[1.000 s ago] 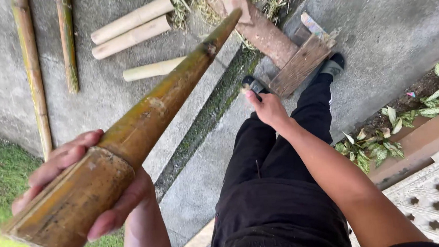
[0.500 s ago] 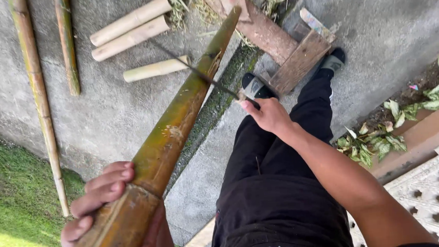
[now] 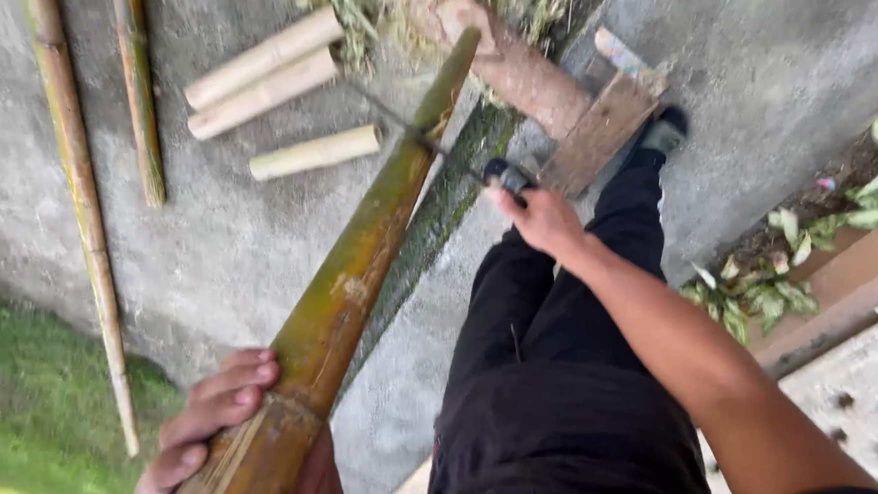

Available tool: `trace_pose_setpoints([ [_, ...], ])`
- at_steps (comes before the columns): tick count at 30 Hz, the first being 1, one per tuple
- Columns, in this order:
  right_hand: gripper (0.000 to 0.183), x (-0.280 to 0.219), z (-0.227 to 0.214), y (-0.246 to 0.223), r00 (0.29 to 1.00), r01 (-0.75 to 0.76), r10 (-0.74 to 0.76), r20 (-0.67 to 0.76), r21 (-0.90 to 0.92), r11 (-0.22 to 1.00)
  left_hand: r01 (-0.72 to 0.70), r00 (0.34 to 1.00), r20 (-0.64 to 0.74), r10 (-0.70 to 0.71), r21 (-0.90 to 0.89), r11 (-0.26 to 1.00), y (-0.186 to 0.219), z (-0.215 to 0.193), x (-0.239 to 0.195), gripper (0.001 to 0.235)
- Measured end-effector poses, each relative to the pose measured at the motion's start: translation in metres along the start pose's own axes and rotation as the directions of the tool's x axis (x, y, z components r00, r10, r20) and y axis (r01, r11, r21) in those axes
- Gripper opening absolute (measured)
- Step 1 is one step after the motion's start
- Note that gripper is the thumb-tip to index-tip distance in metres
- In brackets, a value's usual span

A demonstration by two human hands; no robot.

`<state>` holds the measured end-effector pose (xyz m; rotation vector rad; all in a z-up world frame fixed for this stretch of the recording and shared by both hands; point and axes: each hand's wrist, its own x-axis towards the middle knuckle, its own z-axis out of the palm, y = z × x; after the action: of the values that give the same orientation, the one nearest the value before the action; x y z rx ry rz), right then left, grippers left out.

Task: Cutting and shaping bamboo poles using a large machete on a wooden block.

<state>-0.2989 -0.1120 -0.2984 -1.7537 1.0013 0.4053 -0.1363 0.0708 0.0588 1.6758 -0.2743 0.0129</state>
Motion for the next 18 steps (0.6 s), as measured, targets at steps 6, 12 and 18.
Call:
trace_pose_setpoints([
  [6,0.081,-0.032,-0.002,-0.023,0.968,0.236,-0.239,0.076,0.05,0.971,-0.189,0.934,0.304,0.186,-0.019,0.982,0.001,0.002,0.008,0.047],
  [12,0.077,-0.028,-0.017,-0.009,0.994,0.107,-0.107,0.006,-0.084,0.991,-0.242,0.891,0.352,0.288,-0.169,0.955,-0.029,-0.021,0.021,0.035],
  [18,0.082,-0.013,-0.018,0.013,0.993,-0.051,0.057,0.107,-0.055,0.997,-0.132,0.69,0.689,0.221,-0.18,0.975,-0.011,-0.028,0.031,0.036],
])
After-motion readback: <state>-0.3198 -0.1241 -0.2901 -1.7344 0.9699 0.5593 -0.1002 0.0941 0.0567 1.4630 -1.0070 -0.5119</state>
